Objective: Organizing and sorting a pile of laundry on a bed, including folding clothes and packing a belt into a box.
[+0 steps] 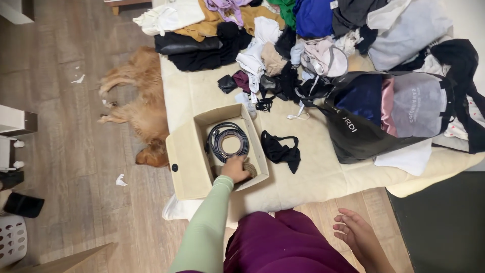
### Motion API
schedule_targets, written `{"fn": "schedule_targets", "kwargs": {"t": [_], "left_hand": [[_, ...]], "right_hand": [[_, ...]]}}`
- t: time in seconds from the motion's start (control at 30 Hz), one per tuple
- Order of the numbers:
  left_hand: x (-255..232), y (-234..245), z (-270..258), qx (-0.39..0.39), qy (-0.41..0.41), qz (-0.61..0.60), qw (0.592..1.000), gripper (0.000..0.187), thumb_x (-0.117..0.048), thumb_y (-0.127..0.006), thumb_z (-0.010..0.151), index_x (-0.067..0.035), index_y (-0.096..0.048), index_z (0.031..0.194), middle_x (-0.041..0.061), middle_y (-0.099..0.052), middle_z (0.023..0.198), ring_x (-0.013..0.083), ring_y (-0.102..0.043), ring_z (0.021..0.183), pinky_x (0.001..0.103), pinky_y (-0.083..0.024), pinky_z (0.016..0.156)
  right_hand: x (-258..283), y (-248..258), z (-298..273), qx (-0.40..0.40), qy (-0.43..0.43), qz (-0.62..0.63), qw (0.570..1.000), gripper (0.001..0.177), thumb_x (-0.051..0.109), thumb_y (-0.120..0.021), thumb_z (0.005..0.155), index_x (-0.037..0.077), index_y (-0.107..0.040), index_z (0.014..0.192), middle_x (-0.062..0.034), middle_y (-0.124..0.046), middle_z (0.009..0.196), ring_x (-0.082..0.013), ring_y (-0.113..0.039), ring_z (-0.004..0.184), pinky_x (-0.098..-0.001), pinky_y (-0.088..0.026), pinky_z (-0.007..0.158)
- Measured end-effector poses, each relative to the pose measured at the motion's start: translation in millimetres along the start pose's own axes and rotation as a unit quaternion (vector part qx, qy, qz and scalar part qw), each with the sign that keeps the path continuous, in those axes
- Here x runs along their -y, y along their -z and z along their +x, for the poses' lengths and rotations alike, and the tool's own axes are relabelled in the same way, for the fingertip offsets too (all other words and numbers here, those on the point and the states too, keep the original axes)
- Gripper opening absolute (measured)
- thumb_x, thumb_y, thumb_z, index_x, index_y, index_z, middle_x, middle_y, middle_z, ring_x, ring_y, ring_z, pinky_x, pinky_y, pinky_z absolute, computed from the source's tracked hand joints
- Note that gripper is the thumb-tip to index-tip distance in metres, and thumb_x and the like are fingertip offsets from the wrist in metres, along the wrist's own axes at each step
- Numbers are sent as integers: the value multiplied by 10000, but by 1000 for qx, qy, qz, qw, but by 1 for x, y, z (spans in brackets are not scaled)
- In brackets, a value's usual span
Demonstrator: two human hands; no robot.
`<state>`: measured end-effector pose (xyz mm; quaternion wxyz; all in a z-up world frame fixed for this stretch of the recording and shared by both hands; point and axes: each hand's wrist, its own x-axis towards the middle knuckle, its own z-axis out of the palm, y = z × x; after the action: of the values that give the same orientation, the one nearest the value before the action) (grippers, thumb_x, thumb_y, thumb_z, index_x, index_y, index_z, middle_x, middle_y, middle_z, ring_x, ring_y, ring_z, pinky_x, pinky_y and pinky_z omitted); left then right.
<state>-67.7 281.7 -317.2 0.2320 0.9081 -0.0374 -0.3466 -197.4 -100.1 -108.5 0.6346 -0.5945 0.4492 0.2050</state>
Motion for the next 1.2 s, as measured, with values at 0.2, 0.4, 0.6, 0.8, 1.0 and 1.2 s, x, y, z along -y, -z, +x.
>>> {"fn": "schedule_targets", "kwargs": {"t": [0.2, 0.4, 0.6, 0.8, 1.0, 1.2], "left_hand": [[34, -37, 8, -72, -14, 4, 997, 513, -295, -709, 842, -152, -572, 1314, 178, -584, 1143, 442, -660, 988, 576, -555, 818], [33, -60, 37, 37, 26, -52, 998, 552, -371, -664, 877, -146, -585, 1376, 197, -665, 1196, 425, -656, 1082, 525, -525, 914], [32, -52, 46, 68, 113, -194, 972, 618, -311, -548, 840, -257, -571, 1455, 76, -658, 1394, 317, -603, 1279, 377, -411, 1121], [18, -52, 22, -117, 132, -124, 976, 502, -275, -571, 844, -152, -621, 1328, 173, -523, 1227, 459, -678, 949, 576, -535, 883], [45, -61, 23, -59, 159, -248, 954, 580, -253, -599, 891, -98, -500, 1442, 212, -622, 1370, 407, -609, 1243, 448, -462, 1085], [54, -52, 8, -176, 163, -249, 938, 509, -268, -602, 878, -141, -631, 1370, 178, -656, 1313, 350, -622, 1244, 389, -422, 1135]], "right_hand": [[-5, 25, 19, -20, -25, 16, 999, 348, 85, -548, 1026, -16, -581, 1358, -227, -605, 1098, -385, -582, 959, -487, -445, 848], [-15, 22, 38, 8, -29, 17, 999, 295, 31, -531, 1042, -30, -625, 1316, -250, -637, 1096, -402, -618, 948, -489, -488, 825], [-31, 23, 49, 10, -21, 13, 1000, 290, 26, -601, 995, -19, -648, 1277, -236, -670, 1054, -377, -642, 893, -483, -519, 791], [-21, 29, 54, -19, -39, 5, 999, 286, 37, -598, 1004, -4, -647, 1283, -230, -669, 1067, -378, -643, 910, -486, -516, 800], [35, -10, 68, 16, -28, -44, 999, 355, 61, -612, 978, -12, -639, 1325, -221, -670, 1077, -359, -645, 932, -465, -516, 822], [62, -60, 132, 98, -2, -88, 991, 295, 69, -630, 934, 20, -688, 1220, -181, -709, 992, -285, -674, 812, -374, -529, 693]]}}
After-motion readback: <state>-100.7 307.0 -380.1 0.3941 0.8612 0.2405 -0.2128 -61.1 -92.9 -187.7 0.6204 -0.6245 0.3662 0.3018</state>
